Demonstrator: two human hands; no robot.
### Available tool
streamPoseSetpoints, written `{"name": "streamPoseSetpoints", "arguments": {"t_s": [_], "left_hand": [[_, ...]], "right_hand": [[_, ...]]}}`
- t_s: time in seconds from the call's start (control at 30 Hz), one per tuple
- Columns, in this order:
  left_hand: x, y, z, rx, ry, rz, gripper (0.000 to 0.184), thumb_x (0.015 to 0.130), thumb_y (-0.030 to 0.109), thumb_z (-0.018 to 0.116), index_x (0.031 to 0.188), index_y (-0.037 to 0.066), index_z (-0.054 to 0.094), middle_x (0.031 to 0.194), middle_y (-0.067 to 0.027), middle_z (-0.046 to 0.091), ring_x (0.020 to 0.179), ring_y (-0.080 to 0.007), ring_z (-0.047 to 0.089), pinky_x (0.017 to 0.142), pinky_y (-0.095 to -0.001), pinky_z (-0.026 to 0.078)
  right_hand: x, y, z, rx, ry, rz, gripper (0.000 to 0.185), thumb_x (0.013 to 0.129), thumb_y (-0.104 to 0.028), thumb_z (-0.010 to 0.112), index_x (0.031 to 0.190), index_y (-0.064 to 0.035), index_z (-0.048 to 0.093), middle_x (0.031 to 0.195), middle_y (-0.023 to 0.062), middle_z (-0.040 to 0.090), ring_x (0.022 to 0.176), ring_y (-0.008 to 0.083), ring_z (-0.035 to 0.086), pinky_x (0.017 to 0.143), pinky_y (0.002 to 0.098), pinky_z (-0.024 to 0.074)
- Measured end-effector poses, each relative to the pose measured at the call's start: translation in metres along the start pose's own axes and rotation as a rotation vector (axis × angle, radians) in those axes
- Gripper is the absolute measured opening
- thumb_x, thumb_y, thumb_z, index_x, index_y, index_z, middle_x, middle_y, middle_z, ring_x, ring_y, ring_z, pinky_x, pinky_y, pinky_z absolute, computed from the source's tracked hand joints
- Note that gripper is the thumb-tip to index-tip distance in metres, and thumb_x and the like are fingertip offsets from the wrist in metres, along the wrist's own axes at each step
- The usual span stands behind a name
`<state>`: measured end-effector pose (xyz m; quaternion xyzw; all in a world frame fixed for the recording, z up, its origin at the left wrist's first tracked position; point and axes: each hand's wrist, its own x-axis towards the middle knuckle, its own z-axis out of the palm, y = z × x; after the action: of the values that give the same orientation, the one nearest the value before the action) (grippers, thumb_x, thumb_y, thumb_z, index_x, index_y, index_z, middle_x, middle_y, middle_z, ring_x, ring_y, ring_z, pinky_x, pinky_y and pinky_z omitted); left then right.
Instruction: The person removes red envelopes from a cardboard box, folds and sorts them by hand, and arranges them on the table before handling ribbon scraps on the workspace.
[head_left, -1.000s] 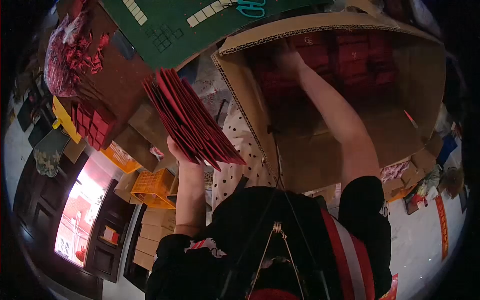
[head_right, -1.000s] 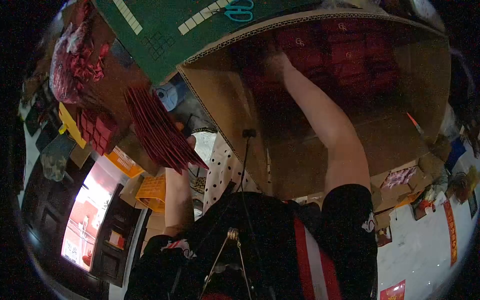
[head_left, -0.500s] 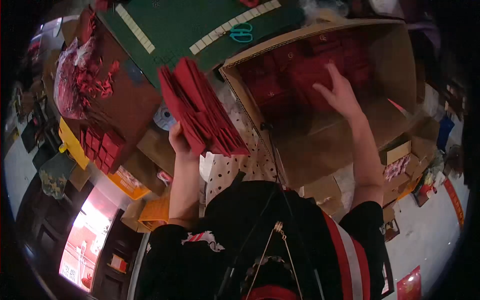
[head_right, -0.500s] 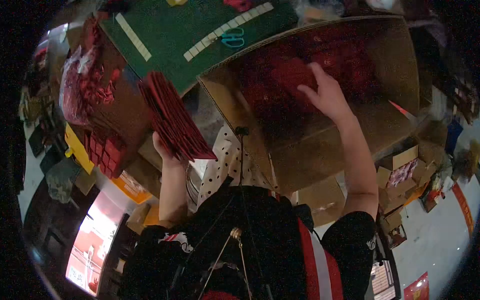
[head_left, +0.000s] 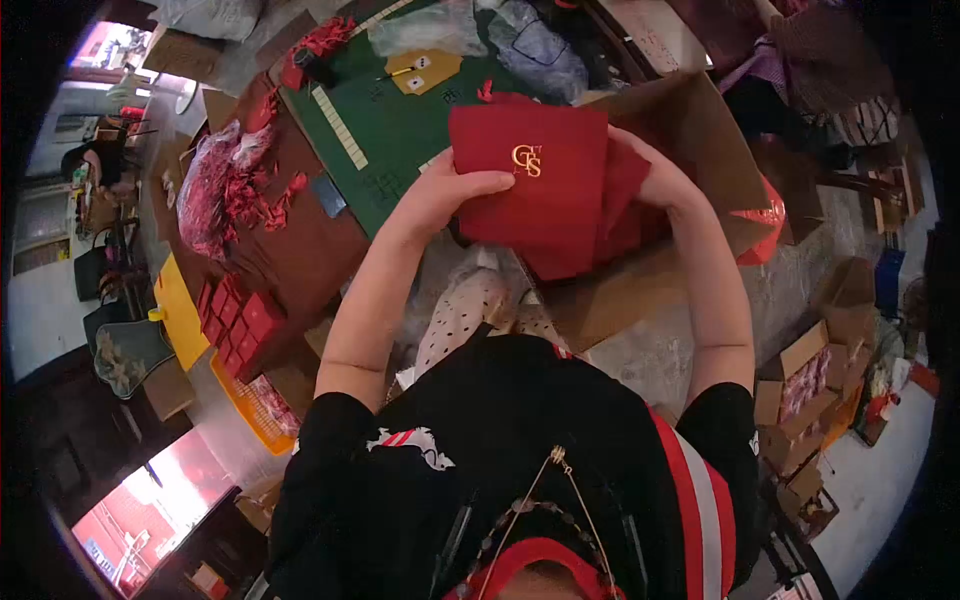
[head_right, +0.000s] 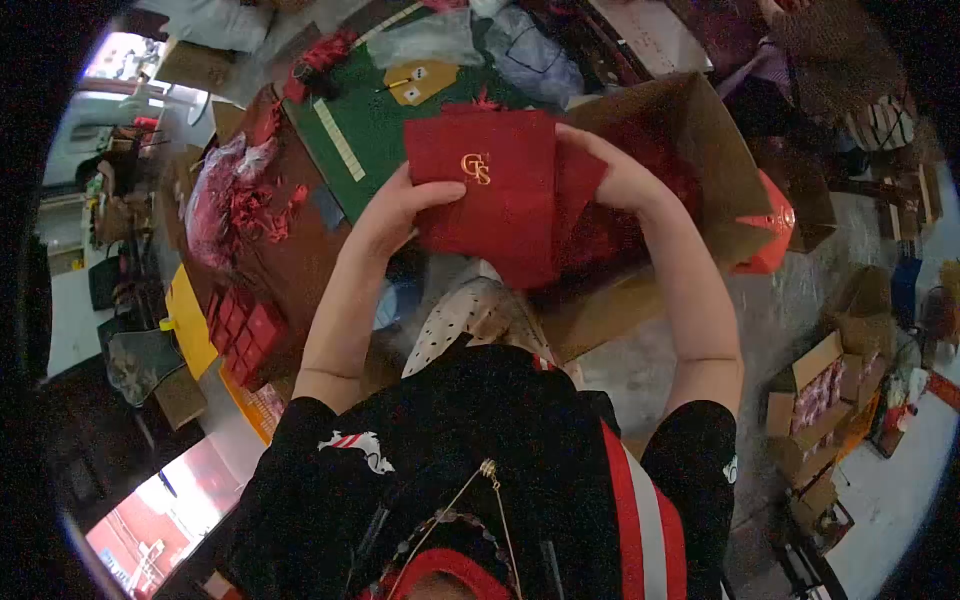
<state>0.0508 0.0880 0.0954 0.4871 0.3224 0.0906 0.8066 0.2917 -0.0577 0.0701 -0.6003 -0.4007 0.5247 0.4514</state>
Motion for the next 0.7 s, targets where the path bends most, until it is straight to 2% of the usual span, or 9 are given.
{"name": "streamPoseSetpoints", "arguments": {"t_s": [0.17,0.2,0.27,0.37,0.43,0.53,0.57,0.67,0.7], "left_hand": [[-0.052,-0.043,-0.025,-0.154,-0.136,-0.022,0.071,0.075,0.016,0.074,0.136,0.001,0.040,0.127,-0.0114,0.056,0.112,-0.0232,0.058,0.096,-0.0382,0.047],[-0.062,-0.053,-0.029,-0.174,-0.136,-0.017,0.071,0.075,0.016,0.074,0.136,0.002,0.040,0.127,-0.0115,0.056,0.112,-0.0233,0.057,0.096,-0.0384,0.047],[-0.092,-0.082,-0.031,-0.286,-0.024,0.032,0.070,0.076,0.019,0.072,0.136,0.001,0.040,0.127,-0.0111,0.056,0.113,-0.0232,0.058,0.098,-0.0381,0.047],[-0.140,-0.120,-0.032,-0.461,0.115,0.128,0.063,0.080,0.021,0.069,0.134,0.000,0.044,0.125,-0.0122,0.058,0.112,-0.0243,0.059,0.099,-0.0390,0.047],[-0.162,-0.150,-0.036,-0.726,0.417,0.177,0.055,0.084,0.021,0.066,0.131,0.001,0.047,0.124,-0.0132,0.059,0.113,-0.0258,0.059,0.100,-0.0402,0.047],[-0.185,-0.179,-0.031,-0.794,0.590,0.248,0.052,0.086,0.021,0.064,0.132,0.002,0.046,0.125,-0.0131,0.058,0.114,-0.0258,0.057,0.101,-0.0405,0.046],[-0.194,-0.180,-0.027,-0.684,0.578,0.259,0.062,0.082,0.019,0.068,0.136,0.003,0.040,0.129,-0.0113,0.055,0.117,-0.0238,0.055,0.100,-0.0393,0.045],[-0.219,-0.181,-0.039,-0.345,0.415,0.217,0.087,0.071,0.012,0.078,0.143,0.004,0.030,0.136,-0.0087,0.047,0.123,-0.0207,0.048,0.102,-0.0362,0.040],[-0.222,-0.183,-0.039,-0.212,0.451,0.273,0.085,0.070,0.012,0.078,0.141,0.004,0.033,0.132,-0.0094,0.050,0.119,-0.0217,0.050,0.101,-0.0371,0.042]], "right_hand": [[-0.018,-0.025,0.051,0.001,-0.320,-0.056,0.056,0.087,-0.008,0.064,0.138,0.0019,0.042,0.134,0.0107,0.053,0.120,0.0156,0.049,0.103,0.0296,0.0378],[-0.014,-0.018,0.060,0.017,-0.359,0.030,0.055,0.087,-0.007,0.063,0.138,0.0018,0.042,0.134,0.0106,0.053,0.119,0.0154,0.050,0.102,0.0291,0.0382],[-0.011,0.005,0.078,0.090,-0.508,-0.105,0.051,0.091,-0.012,0.059,0.138,-0.0001,0.043,0.133,0.0103,0.053,0.118,0.0155,0.051,0.100,0.0299,0.0401],[-0.020,0.016,0.084,1.069,-0.752,0.022,0.067,0.098,-0.054,0.037,0.147,-0.0081,0.030,0.135,0.0110,0.050,0.118,0.0242,0.053,0.098,0.0378,0.0447],[-0.049,0.012,0.118,0.949,-0.295,-0.086,0.076,0.096,-0.060,0.032,0.149,-0.0070,0.022,0.140,0.0135,0.044,0.125,0.0277,0.048,0.100,0.0404,0.0435],[-0.051,0.058,0.174,0.521,-0.233,-0.242,0.076,0.095,-0.053,0.047,0.149,-0.0060,0.021,0.143,0.0122,0.039,0.130,0.0222,0.041,0.104,0.0348,0.0375],[-0.058,0.054,0.192,0.555,-0.192,-0.189,0.075,0.094,-0.047,0.056,0.148,-0.0054,0.025,0.138,0.0100,0.044,0.124,0.0195,0.045,0.102,0.0325,0.0382],[-0.038,0.055,0.217,0.427,-0.163,-0.007,0.070,0.093,-0.044,0.058,0.143,-0.0033,0.032,0.131,0.0099,0.050,0.117,0.0194,0.049,0.099,0.0323,0.0402],[-0.034,0.053,0.222,0.417,-0.209,0.011,0.065,0.093,-0.044,0.058,0.140,-0.0031,0.036,0.127,0.0095,0.052,0.115,0.0194,0.050,0.097,0.0321,0.0415]]}}
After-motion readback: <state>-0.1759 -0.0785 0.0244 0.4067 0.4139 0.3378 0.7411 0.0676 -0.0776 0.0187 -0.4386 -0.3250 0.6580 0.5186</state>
